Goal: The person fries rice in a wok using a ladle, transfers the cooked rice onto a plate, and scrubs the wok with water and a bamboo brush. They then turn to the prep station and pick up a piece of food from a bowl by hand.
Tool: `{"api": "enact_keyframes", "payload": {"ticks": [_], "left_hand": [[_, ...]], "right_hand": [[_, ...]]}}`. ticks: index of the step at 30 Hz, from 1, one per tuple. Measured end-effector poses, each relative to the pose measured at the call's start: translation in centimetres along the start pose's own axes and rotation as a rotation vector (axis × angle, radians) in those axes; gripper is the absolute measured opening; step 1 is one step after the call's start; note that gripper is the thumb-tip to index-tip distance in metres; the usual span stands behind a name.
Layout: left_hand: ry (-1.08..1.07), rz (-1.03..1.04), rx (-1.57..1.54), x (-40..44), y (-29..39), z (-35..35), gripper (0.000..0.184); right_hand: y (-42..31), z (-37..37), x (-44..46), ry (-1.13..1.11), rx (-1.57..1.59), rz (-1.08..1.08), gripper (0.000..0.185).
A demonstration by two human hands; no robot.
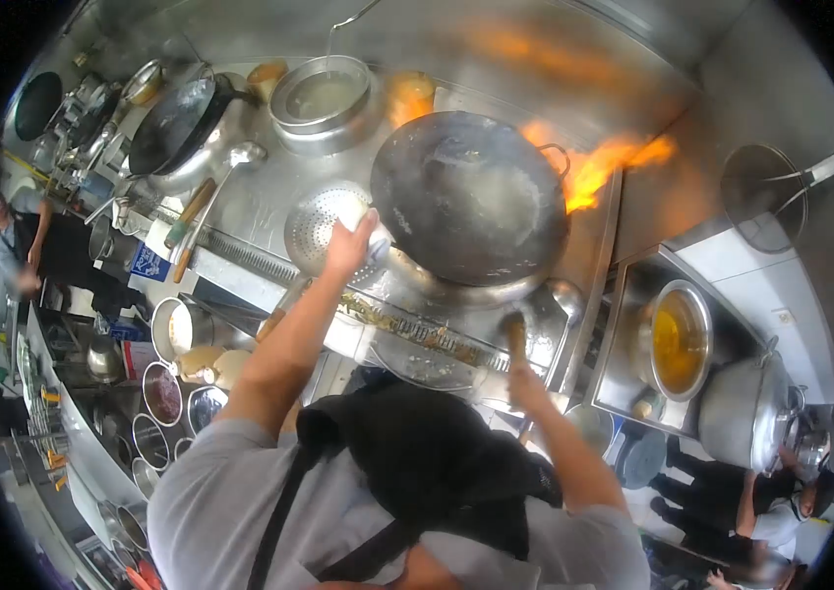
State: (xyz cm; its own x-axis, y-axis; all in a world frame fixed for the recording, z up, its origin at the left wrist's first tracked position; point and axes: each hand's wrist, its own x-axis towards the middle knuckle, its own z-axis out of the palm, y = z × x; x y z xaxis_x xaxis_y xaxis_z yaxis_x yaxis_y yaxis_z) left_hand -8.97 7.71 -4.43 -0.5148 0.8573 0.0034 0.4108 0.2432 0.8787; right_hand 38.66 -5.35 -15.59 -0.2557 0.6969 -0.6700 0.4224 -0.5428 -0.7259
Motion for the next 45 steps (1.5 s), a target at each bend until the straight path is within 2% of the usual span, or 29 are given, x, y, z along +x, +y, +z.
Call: {"api": "enact_keyframes", "payload": {"ticks": [1, 2, 3, 4, 5, 6, 7, 8, 10, 12, 13, 15, 17, 19, 22, 25, 26, 27, 28, 29, 30, 32, 33, 34, 36, 38, 41, 43, 45], "left_hand": [[-0.059, -0.038, -0.181, -0.6, 0.2, -1.3, 0.051], [-0.118, -0.083, -0.363, -1.4, 0.2, -2.3, 0.048], [-0.055, -0.118, -0.397, -1.8, -0.5, -3.1, 0.043], [-0.065, -0.129, -0.409, -1.7, -1.8, -3.6, 0.043], [-0.096, -0.114, -0.439, -1.5, -3.1, -4.2, 0.045], [-0.125, -0.097, -0.467, -1.2, -4.1, -4.6, 0.047], [-0.149, -0.244, -0.463, -1.0, -4.2, -4.2, 0.05], [-0.15, -0.244, -0.47, -0.9, -3.3, -3.8, 0.05], [-0.246, -0.133, -0.338, -0.6, -0.7, -2.6, 0.061], [-0.164, -0.109, -0.201, -0.1, 0.6, 0.2, 0.068], [-0.151, -0.119, -0.201, -0.1, 1.3, 0.7, 0.068], [-0.144, -0.127, -0.078, 0.2, 2.9, 1.2, 0.07], [-0.143, -0.124, -0.04, 1.3, 2.7, 1.9, 0.066], [-0.161, -0.118, 0.012, 1.0, 1.9, 2.2, 0.063], [-0.109, -0.072, 0.032, 1.6, 1.7, 2.0, 0.059], [-0.21, -0.203, 0.034, 1.3, 4.3, 0.6, 0.079], [-0.216, -0.203, 0.046, 1.3, 4.1, 0.9, 0.079], [-0.159, -0.125, 0.037, 1.2, 3.5, 1.3, 0.069], [-0.103, -0.049, 0.025, 1.0, 3.1, 1.6, 0.058], [-0.111, -0.053, 0.037, 0.8, 3.0, 1.8, 0.058], [-0.108, -0.071, 0.05, 0.8, 2.9, 1.9, 0.059], [-0.107, -0.082, 0.074, 1.1, 2.8, 1.9, 0.059], [-0.114, -0.08, 0.048, 1.2, 2.7, 1.9, 0.061], [-0.119, -0.077, 0.017, 1.2, 2.6, 1.8, 0.062], [-0.173, -0.128, 0.032, 1.1, 4.0, 1.1, 0.07], [-0.22, -0.181, 0.05, 1.1, 4.3, 0.7, 0.079], [-0.206, -0.15, 0.009, 1.1, 3.9, 1.3, 0.079], [-0.23, -0.192, 0.109, 1.0, 3.9, 1.1, 0.072], [-0.211, -0.163, 0.09, 1.1, 3.6, 1.3, 0.069]], "right_hand": [[-6.3, 0.5, -5.6, 0.127, 0.195, 0.096, 0.018], [-10.5, 0.0, -9.2, 0.167, 0.173, 0.11, 0.023], [-9.1, -2.3, -10.5, 0.219, 0.104, -0.075, 0.044], [-15.3, -0.8, -14.3, 0.298, 0.072, -0.16, 0.067], [-17.7, -1.4, -15.6, 0.332, 0.07, -0.166, 0.078], [-21.6, -1.2, -16.4, 0.366, -0.035, -0.24, 0.081], [-22.1, -3.0, -14.8, 0.508, -0.584, -0.439, 0.085], [-24.9, -2.9, -13.7, 0.511, -0.591, -0.439, 0.085], [-32.1, -2.2, -10.8, 0.16, -0.752, -0.27, 0.074], [-36.7, 1.1, -4.1, -0.037, -1.015, -0.12, 0.058], [-34.0, 0.6, 2.9, -0.048, -1.182, -0.329, 0.052], [-37.9, 4.7, 11.1, 0.087, -1.177, -0.255, 0.05], [-36.8, 4.7, 21.2, 0.37, -0.782, -0.45, 0.049], [-33.6, 8.1, 24.4, 0.504, -0.503, -0.547, 0.048], [-34.3, 11.4, 16.3, 0.295, -0.574, -0.491, 0.051], [-32.3, 5.6, 7.2, -0.011, -0.798, -0.551, 0.05], [-31.7, 2.1, 5.1, -0.098, -0.843, -0.417, 0.05], [-31.4, -1.3, 3.4, -0.188, -0.881, -0.282, 0.049], [-32.4, -4.2, 1.8, -0.213, -0.941, -0.26, 0.049], [-33.1, -5.8, 0.8, -0.239, -1.0, -0.236, 0.048], [-33.9, -5.5, 1.5, -0.243, -0.99, -0.235, 0.048], [-36.7, -3.1, 4.8, -0.298, -1.252, -0.362, 0.047], [-35.5, -1.2, 8.9, -0.277, -1.071, -0.523, 0.046], [-36.4, 1.4, 12.0, -0.197, -0.965, -0.488, 0.045], [-35.1, 5.5, 18.5, 0.14, -0.643, -0.742, 0.046], [-35.6, 9.4, 16.0, 0.232, -0.635, -0.491, 0.049], [-30.4, 5.5, 11.0, 0.025, -0.815, -0.668, 0.051], [-31.1, 0.8, 4.4, -0.19, -0.835, -0.37, 0.052], [-30.5, -2.2, 3.1, -0.169, -0.891, -0.247, 0.05]]}}
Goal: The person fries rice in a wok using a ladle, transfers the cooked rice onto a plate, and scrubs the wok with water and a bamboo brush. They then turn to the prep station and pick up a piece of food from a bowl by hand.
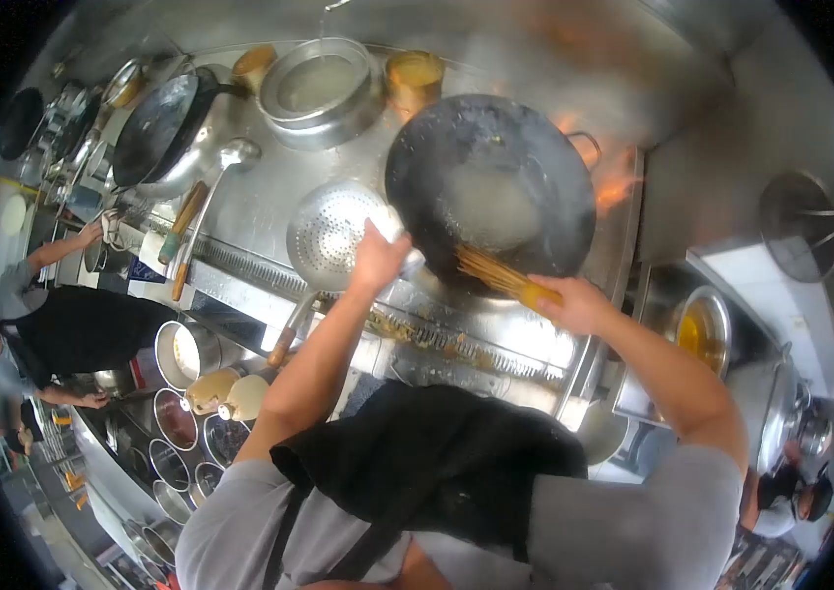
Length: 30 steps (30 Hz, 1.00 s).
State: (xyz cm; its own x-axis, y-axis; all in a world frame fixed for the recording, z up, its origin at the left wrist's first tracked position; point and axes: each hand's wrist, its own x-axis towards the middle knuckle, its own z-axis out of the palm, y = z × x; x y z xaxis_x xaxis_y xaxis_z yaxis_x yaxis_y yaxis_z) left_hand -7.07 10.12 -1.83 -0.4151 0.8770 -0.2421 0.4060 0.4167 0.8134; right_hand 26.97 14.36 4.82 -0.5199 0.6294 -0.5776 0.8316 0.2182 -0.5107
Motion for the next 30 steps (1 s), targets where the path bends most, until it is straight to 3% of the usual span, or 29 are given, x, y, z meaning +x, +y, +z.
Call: {"api": "enact_keyframes", "payload": {"ticks": [1, 3, 5, 7, 9, 10, 12, 14, 16, 18, 21, 23, 25, 27, 28, 30], "left_hand": [[-0.005, 0.025, 0.0, 0.0, -0.2, 0.1, 0.066], [-0.003, 0.009, -0.007, 0.2, -0.5, 0.1, 0.061], [-0.011, 0.06, -0.001, 0.4, -1.2, 0.4, 0.065], [-0.054, 0.077, 0.063, 0.6, -0.7, -0.7, 0.073], [-0.061, 0.072, 0.117, 0.5, -1.1, -1.0, 0.075], [-0.072, 0.069, 0.115, 0.1, -1.4, -0.6, 0.075], [-0.007, 0.143, 0.081, 0.4, -1.9, -0.6, 0.078], [0.019, 0.174, 0.061, 0.0, -2.3, -0.8, 0.079], [0.033, 0.131, 0.033, -0.5, -2.1, -1.1, 0.08], [0.083, 0.154, -0.085, -1.7, -1.9, -1.3, 0.079], [0.098, 0.171, -0.228, -2.1, -2.1, 0.3, 0.076], [0.108, 0.094, 0.008, -2.3, -0.9, 1.8, 0.075], [0.076, 0.056, 0.029, -1.9, -0.7, 1.0, 0.076], [-0.148, 0.082, -0.044, -2.1, -1.5, -0.9, 0.067], [-0.133, 0.082, -0.033, -2.2, -2.4, -2.1, 0.067], [-0.141, 0.299, -0.084, -3.0, -4.6, -4.1, 0.053]], "right_hand": [[-0.5, -0.1, 1.7, 0.006, -0.013, -0.017, 0.05], [-2.4, 0.9, 7.7, 0.285, -0.32, -0.296, 0.049], [-6.5, 0.3, 14.5, 0.476, -0.247, -0.005, 0.049], [-6.9, 0.2, 20.3, 0.702, 0.102, 0.183, 0.051], [-8.1, 4.9, 21.4, 0.81, 0.229, 0.223, 0.051], [-9.0, 6.3, 20.7, 0.768, 0.244, 0.218, 0.051], [-8.2, 7.4, 16.8, 0.676, 0.165, -0.116, 0.05], [-8.2, 3.6, 8.7, 0.345, 0.05, -0.234, 0.05], [-1.8, 1.3, 5.1, 0.138, -0.061, -0.31, 0.05], [-0.5, -3.8, 1.0, -0.08, -0.16, -0.088, 0.052], [-3.7, -5.7, 1.7, 0.038, -0.418, 0.072, 0.051], [-4.6, -3.5, 7.9, 0.159, -0.393, 0.188, 0.052], [-6.3, -0.7, 12.6, 0.513, -0.234, 0.09, 0.05], [-5.8, 4.1, 18.1, 0.662, 0.105, 0.108, 0.051], [-6.9, 5.5, 17.9, 0.712, -0.006, 0.078, 0.05], [-4.9, 5.0, 18.6, 0.715, -0.04, 0.025, 0.052]]}}
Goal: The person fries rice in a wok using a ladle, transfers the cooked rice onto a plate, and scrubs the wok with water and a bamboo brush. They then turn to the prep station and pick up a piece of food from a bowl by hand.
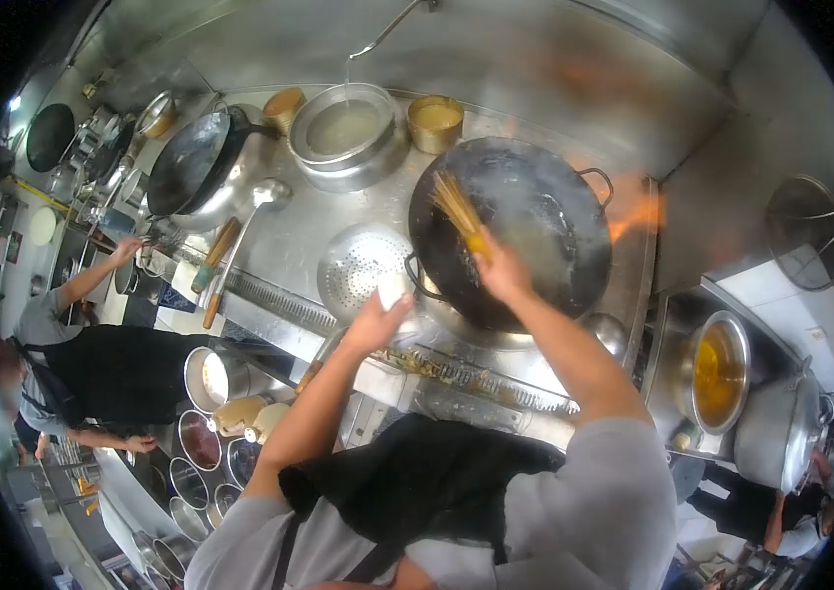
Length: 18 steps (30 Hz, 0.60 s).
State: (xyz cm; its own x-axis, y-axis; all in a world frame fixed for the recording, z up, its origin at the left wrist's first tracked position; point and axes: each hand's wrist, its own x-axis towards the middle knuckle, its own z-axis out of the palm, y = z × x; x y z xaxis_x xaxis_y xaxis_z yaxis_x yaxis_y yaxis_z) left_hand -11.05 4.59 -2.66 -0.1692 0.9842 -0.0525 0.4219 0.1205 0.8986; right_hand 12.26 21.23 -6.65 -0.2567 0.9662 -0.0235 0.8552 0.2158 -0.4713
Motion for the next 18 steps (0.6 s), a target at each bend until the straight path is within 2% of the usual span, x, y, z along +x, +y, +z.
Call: {"api": "enact_keyframes", "payload": {"ticks": [1, 2, 3, 5, 6, 7, 9, 10, 12, 13, 14, 15, 16, 17, 18], "left_hand": [[0.008, -0.003, 0.004, -0.3, -0.2, -1.3, 0.053], [-0.016, -0.14, -0.076, -1.1, -0.2, -2.7, 0.048], [-0.043, -0.276, -0.156, -1.9, -0.4, -3.8, 0.043], [0.034, -0.297, -0.185, -3.4, -1.4, -5.1, 0.041], [0.105, -0.318, -0.219, -4.2, -2.4, -5.5, 0.04], [0.158, -0.325, -0.203, -4.9, -4.8, -5.7, 0.038], [0.182, -0.366, -0.255, -7.2, -5.1, -7.0, 0.04], [0.171, -0.366, -0.262, -7.7, -5.0, -7.5, 0.04], [0.212, -0.322, -0.255, -8.4, -4.9, -8.2, 0.046], [0.215, -0.326, -0.261, -7.8, -5.4, -7.8, 0.046], [0.178, -0.377, -0.278, -6.7, -6.0, -6.8, 0.05], [0.138, -0.423, -0.293, -5.4, -5.9, -5.8, 0.054], [0.077, -0.398, -0.241, -3.7, -3.0, -5.0, 0.06], [0.015, -0.372, -0.188, -1.9, 0.2, -3.9, 0.066], [0.127, -0.257, -0.074, 0.5, -1.3, -1.0, 0.07]], "right_hand": [[0.9, -0.1, 0.8, 0.007, -0.029, -0.057, 0.053], [-0.2, -2.3, 1.9, -0.095, 0.035, 0.122, 0.053], [-0.3, -1.4, 2.6, -0.104, 0.037, 0.121, 0.053], [-0.7, 2.0, 4.2, 0.112, 0.387, 0.2, 0.051], [-0.8, 4.0, 3.7, 0.153, 0.378, 0.043, 0.051], [-3.5, 0.9, 0.4, 0.019, 0.352, -0.018, 0.051], [-2.4, -2.3, -4.6, -0.186, 0.356, -0.226, 0.053], [-2.0, -5.9, -7.0, -0.361, 0.28, -0.204, 0.051], [2.4, -10.7, -8.8, -0.61, 0.38, -0.145, 0.049], [3.7, -13.9, -8.0, -0.756, 0.277, 0.032, 0.047], [6.7, -14.6, -6.6, -0.723, 0.108, 0.072, 0.048], [7.3, -15.7, -5.2, -0.526, -0.22, -0.094, 0.047], [4.7, -16.4, -3.1, -0.499, -0.335, 0.006, 0.045], [4.0, -14.8, -0.3, -0.457, -0.316, 0.061, 0.046], [3.6, -12.5, 2.1, -0.415, -0.298, 0.123, 0.046]]}}
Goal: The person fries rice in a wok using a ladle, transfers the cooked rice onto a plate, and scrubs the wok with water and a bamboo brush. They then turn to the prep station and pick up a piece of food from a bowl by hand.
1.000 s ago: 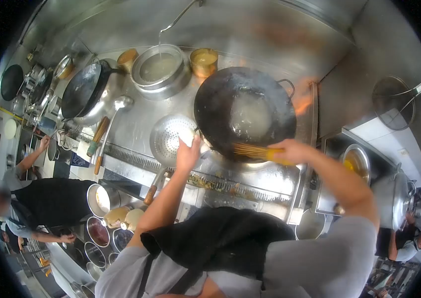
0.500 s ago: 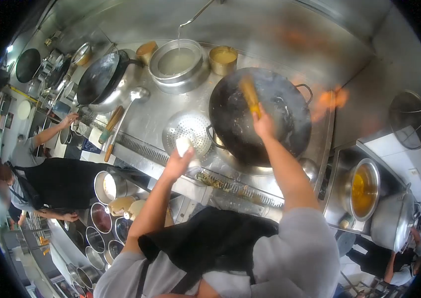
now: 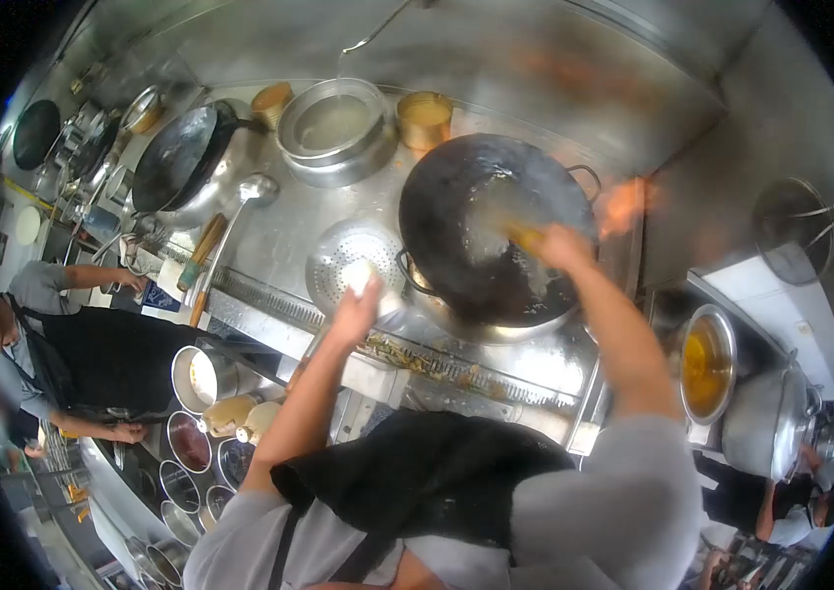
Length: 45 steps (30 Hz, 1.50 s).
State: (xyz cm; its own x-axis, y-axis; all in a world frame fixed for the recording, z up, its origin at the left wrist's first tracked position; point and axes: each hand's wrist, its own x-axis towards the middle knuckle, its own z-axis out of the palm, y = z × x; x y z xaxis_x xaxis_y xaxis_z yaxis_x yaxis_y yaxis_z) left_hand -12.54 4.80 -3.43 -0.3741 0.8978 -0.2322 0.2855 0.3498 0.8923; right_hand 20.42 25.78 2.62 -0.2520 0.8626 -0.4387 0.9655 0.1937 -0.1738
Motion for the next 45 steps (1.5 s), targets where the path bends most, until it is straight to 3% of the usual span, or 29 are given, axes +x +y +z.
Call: {"api": "enact_keyframes", "payload": {"ticks": [1, 2, 4, 8, 12, 14, 16, 18, 19, 20, 21, 23, 27, 30, 32, 34, 36, 37, 39, 41, 42, 43, 44, 45], "left_hand": [[0.112, 0.128, 0.09, 2.1, -1.3, 3.1, 0.075], [0.093, 0.135, 0.086, 2.5, 0.3, 4.6, 0.075], [0.108, 0.026, 0.093, 2.7, 4.0, 6.1, 0.076], [0.106, -0.057, 0.064, 2.2, 4.9, 5.9, 0.067], [0.026, -0.129, -0.005, 2.8, 4.5, 5.9, 0.065], [0.061, 0.018, 0.013, 3.6, 2.8, 6.4, 0.064], [0.05, 0.032, 0.024, 4.0, 3.0, 5.9, 0.064], [0.023, 0.041, 0.034, 3.6, 3.3, 5.7, 0.065], [0.006, 0.013, 0.064, 3.7, 3.6, 5.5, 0.064], [-0.014, -0.012, 0.093, 3.7, 3.8, 5.3, 0.064], [-0.019, -0.005, 0.082, 3.5, 4.1, 5.1, 0.064], [-0.029, -0.011, 0.121, 3.7, 4.4, 4.3, 0.064], [-0.05, -0.001, 0.09, 3.9, 4.8, 3.7, 0.065], [-0.083, 0.005, 0.093, 4.3, 4.8, 3.4, 0.065], [-0.085, -0.002, 0.092, 4.3, 4.5, 3.5, 0.066], [-0.094, 0.018, 0.099, 5.1, 4.2, 3.3, 0.067], [-0.064, 0.04, -0.029, 5.1, 2.6, 4.1, 0.069], [-0.105, 0.036, -0.016, 4.3, 2.6, 4.4, 0.069], [0.193, 0.144, -0.017, 2.3, 3.6, 4.7, 0.069], [0.189, 0.103, -0.046, 1.3, 5.4, 4.9, 0.067], [0.226, 0.071, -0.069, 1.1, 5.7, 5.1, 0.065], [0.213, 0.058, -0.068, 1.5, 5.7, 5.5, 0.065], [0.168, 0.053, -0.035, 2.0, 5.5, 5.7, 0.064], [0.131, 0.056, 0.0, 2.6, 5.2, 5.5, 0.063]], "right_hand": [[-2.7, 1.1, 1.3, 0.165, 0.083, 0.044, 0.043], [-5.0, 3.0, 2.6, 0.246, 0.177, 0.102, 0.042], [-8.2, 8.4, 2.9, 0.38, 0.285, 0.107, 0.048], [-6.1, 7.6, -7.6, 0.077, 0.193, -0.157, 0.052], [2.8, 0.8, -13.6, -0.188, -0.056, -0.085, 0.054], [3.9, -5.0, -11.9, -0.135, -0.346, 0.043, 0.051], [5.9, -5.1, -5.1, 0.144, -0.331, 0.049, 0.045], [3.6, -1.2, 3.3, 0.207, -0.293, 0.092, 0.052], [1.8, 2.5, 5.8, 0.307, -0.142, 0.092, 0.052], [-0.5, 5.7, 6.4, 0.25, -0.086, 0.142, 0.045], [-2.5, 9.0, 5.5, 0.361, 0.005, 0.098, 0.046], [-6.7, 8.4, -0.5, 0.278, 0.098, 0.013, 0.054], [-3.7, 5.2, -8.2, 0.169, -0.149, -0.137, 0.053], [0.6, 3.9, -3.2, 0.222, -0.239, -0.066, 0.052], [0.3, 5.5, 4.8, 0.327, -0.137, 0.125, 0.051], [-6.1, 6.9, 5.3, 0.324, 0.156, 0.279, 0.046], [-10.6, 9.2, 4.0, 0.42, 0.405, 0.17, 0.046], [-11.9, 8.8, 1.9, 0.382, 0.495, 0.085, 0.048], [-11.5, 7.3, -3.9, 0.239, 0.512, 0.084, 0.05], [-7.7, 7.4, -10.1, 0.055, 0.295, -0.206, 0.051], [-5.1, 5.2, -13.5, -0.085, 0.248, -0.181, 0.049], [-2.0, 2.8, -15.4, -0.31, 0.364, 0.018, 0.05], [2.2, 0.8, -15.5, -0.26, 0.175, -0.081, 0.053], [4.2, -2.7, -14.8, -0.269, -0.083, 0.083, 0.052]]}}
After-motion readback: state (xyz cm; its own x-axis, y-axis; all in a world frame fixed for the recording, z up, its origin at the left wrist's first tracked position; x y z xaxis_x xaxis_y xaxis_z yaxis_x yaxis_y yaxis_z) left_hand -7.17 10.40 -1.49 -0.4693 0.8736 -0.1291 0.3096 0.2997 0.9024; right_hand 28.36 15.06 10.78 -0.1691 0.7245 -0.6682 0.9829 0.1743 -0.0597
